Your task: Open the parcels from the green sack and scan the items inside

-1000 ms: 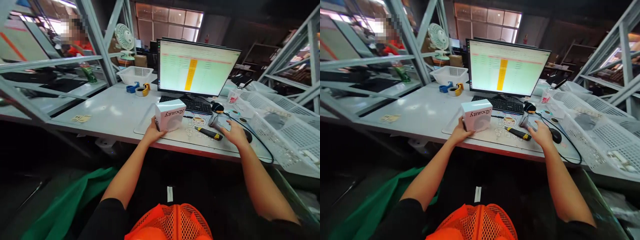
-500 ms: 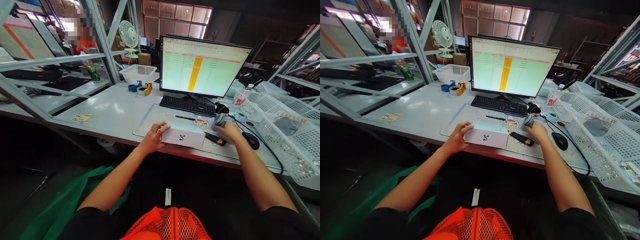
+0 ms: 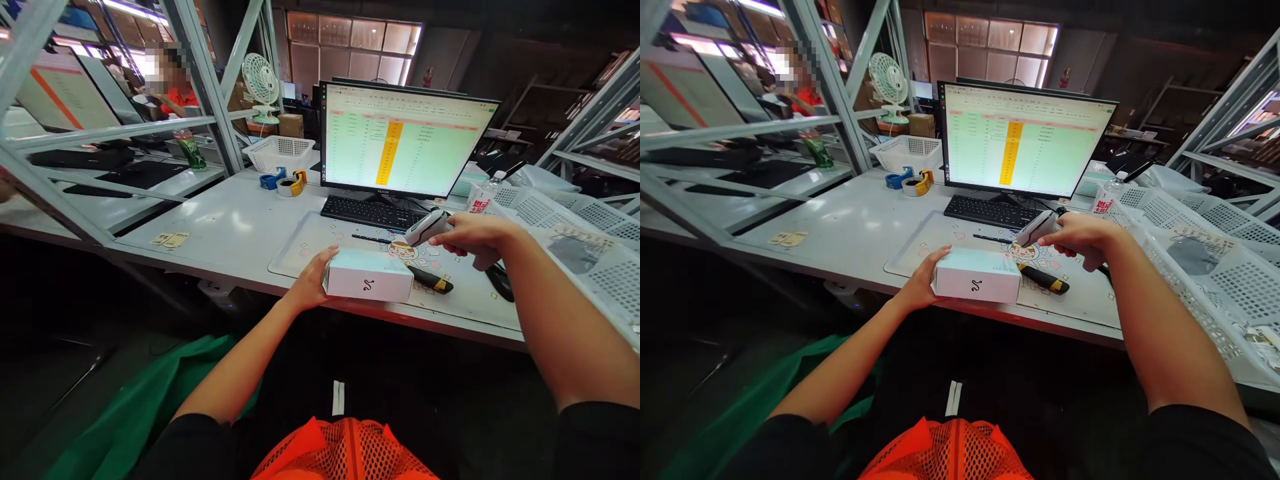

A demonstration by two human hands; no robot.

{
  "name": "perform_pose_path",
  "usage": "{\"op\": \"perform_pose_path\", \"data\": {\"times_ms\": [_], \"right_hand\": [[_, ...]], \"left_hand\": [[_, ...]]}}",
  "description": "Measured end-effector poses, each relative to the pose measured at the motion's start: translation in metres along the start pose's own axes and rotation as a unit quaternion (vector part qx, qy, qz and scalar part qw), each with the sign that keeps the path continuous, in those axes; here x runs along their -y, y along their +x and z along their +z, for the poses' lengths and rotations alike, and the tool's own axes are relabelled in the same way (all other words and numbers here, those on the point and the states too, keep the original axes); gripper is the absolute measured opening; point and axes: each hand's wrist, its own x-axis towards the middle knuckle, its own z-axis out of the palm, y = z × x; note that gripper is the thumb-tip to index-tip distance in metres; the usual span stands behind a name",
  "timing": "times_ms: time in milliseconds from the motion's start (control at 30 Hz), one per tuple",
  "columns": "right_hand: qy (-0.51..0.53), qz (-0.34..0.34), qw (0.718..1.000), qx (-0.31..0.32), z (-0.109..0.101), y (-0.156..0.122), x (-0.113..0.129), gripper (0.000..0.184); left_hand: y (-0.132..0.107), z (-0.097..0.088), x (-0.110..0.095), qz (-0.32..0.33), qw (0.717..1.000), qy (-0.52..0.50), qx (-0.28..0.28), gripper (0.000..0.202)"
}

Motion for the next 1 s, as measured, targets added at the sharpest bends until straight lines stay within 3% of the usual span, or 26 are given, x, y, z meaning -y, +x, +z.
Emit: {"op": "perform_pose_path", "data": {"times_ms": [67,100,167,233,333,433,500,667,767,900,1000], "right_hand": [[-0.009,0.029,0.994,0.102,0.007,0.003,-0.001,0.044],[-0.010,0.039,0.992,0.119,0.013,0.003,-0.005,0.042],[-0.032,0.044,0.996,0.075,0.029,0.004,-0.018,0.035],[-0.081,0.051,0.995,0.008,0.048,0.004,-0.036,0.033],[-0.145,0.100,0.982,-0.066,0.076,0.000,-0.059,0.041],[-0.169,0.166,0.967,-0.091,0.095,-0.007,-0.068,0.049],[-0.178,0.185,0.960,-0.114,0.103,-0.012,-0.062,0.049],[-0.182,0.106,0.958,-0.194,0.109,0.009,-0.022,0.051],[-0.166,0.064,0.969,-0.169,0.114,0.048,0.003,0.050],[-0.146,0.086,0.979,-0.116,0.126,0.100,0.023,0.048],[-0.132,0.110,0.980,-0.098,0.136,0.120,0.029,0.046]], "left_hand": [[0.000,-0.003,-0.001,-0.003,1.000,0.002,0.028,0.102],[0.000,-0.004,-0.002,-0.008,0.999,0.003,0.041,0.097],[-0.001,-0.007,-0.002,-0.016,0.999,0.003,0.048,0.084],[-0.001,-0.009,0.000,-0.025,1.000,-0.003,0.017,0.078],[0.003,-0.012,0.008,-0.091,0.990,-0.022,-0.101,0.082],[0.011,-0.015,0.020,-0.189,0.948,-0.048,-0.251,0.085],[0.015,-0.015,0.029,-0.227,0.923,-0.081,-0.301,0.085],[0.015,-0.010,0.039,-0.284,0.919,-0.129,-0.240,0.077],[0.015,-0.008,0.040,-0.301,0.916,-0.136,-0.227,0.072],[0.016,-0.011,0.040,-0.326,0.911,-0.138,-0.212,0.074],[0.017,-0.015,0.040,-0.336,0.911,-0.135,-0.197,0.077]]}}
